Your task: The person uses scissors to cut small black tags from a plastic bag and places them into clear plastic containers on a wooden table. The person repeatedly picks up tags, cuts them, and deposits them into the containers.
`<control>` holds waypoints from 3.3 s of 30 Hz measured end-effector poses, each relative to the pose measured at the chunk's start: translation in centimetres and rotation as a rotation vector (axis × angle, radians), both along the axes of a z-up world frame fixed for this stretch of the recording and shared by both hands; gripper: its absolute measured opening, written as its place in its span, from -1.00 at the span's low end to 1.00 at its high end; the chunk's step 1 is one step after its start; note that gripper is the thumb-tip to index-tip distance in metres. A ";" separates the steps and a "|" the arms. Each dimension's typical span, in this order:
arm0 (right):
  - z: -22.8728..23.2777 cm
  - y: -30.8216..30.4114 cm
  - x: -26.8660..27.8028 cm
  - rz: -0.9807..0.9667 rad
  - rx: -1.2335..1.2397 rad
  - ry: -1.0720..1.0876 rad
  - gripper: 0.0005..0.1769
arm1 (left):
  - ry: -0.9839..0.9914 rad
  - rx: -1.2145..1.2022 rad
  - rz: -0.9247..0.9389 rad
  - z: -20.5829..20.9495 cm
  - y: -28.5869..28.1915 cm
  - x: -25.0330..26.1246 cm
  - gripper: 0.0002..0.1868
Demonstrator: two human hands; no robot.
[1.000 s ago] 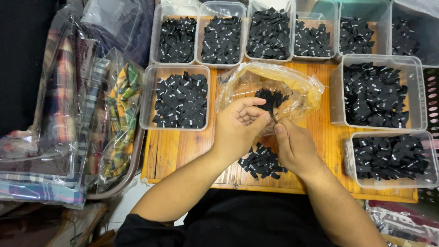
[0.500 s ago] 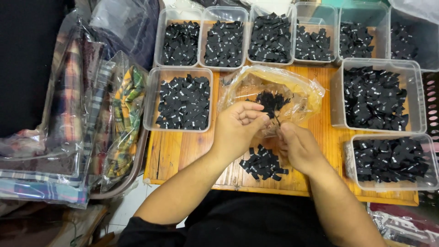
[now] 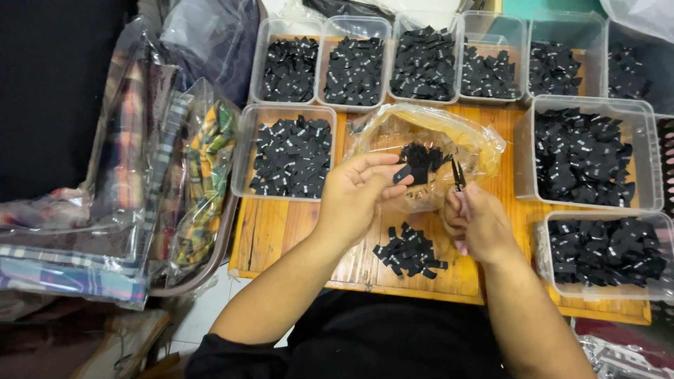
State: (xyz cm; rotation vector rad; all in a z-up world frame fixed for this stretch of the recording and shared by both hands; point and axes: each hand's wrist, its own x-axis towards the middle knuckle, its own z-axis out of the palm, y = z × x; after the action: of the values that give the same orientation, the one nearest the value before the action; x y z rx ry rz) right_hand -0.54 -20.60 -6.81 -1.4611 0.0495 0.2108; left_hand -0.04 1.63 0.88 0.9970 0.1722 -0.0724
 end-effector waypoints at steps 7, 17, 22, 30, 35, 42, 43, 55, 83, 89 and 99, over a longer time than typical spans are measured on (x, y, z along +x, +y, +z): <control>1.6 0.9 0.0 0.004 0.001 0.013 -0.33 | -0.138 0.258 0.064 0.7 4.6 -1.3 -0.66; -0.9 0.0 -0.2 0.010 0.031 -0.034 -0.35 | -0.086 0.837 0.278 -1.2 12.4 -0.7 -0.71; 3.2 0.5 -0.3 0.259 -0.079 -0.129 -0.24 | -0.014 0.842 0.226 -0.6 12.3 -0.5 -0.78; 3.6 0.8 -0.5 0.173 -0.154 0.111 -0.53 | -0.110 0.865 0.273 1.0 11.2 0.9 -0.76; -0.6 0.5 -0.1 0.093 0.040 -0.100 -0.36 | -0.160 0.990 0.325 2.3 10.0 4.9 -0.69; -0.2 0.5 -0.2 0.080 0.012 -0.151 -0.37 | -0.119 1.340 0.460 -0.4 13.5 14.1 -0.81; 0.0 0.6 -0.2 0.080 0.013 -0.152 -0.37 | -0.120 1.341 0.460 -0.5 13.8 14.6 -0.81; -0.1 0.8 -0.3 0.107 -0.011 -0.195 -0.35 | -0.158 1.650 0.276 3.4 10.3 9.4 -0.81; 0.8 1.1 -0.5 0.163 0.063 -0.347 -0.43 | -0.281 1.487 -0.637 -2.8 3.4 -6.5 -0.79; 0.6 0.9 -0.6 0.162 0.052 -0.349 -0.45 | -0.296 1.488 -0.614 -2.2 3.5 -6.4 -0.76; 0.8 0.9 -0.5 0.175 0.025 -0.361 -0.43 | -0.331 1.443 -0.565 -3.6 3.8 -6.6 -0.85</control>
State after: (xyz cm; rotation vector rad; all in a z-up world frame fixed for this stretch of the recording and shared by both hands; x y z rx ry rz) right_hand -1.09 -19.67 -5.98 -1.4593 -0.3738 0.0871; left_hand -6.67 5.46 -2.70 2.4545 -0.4518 -0.3221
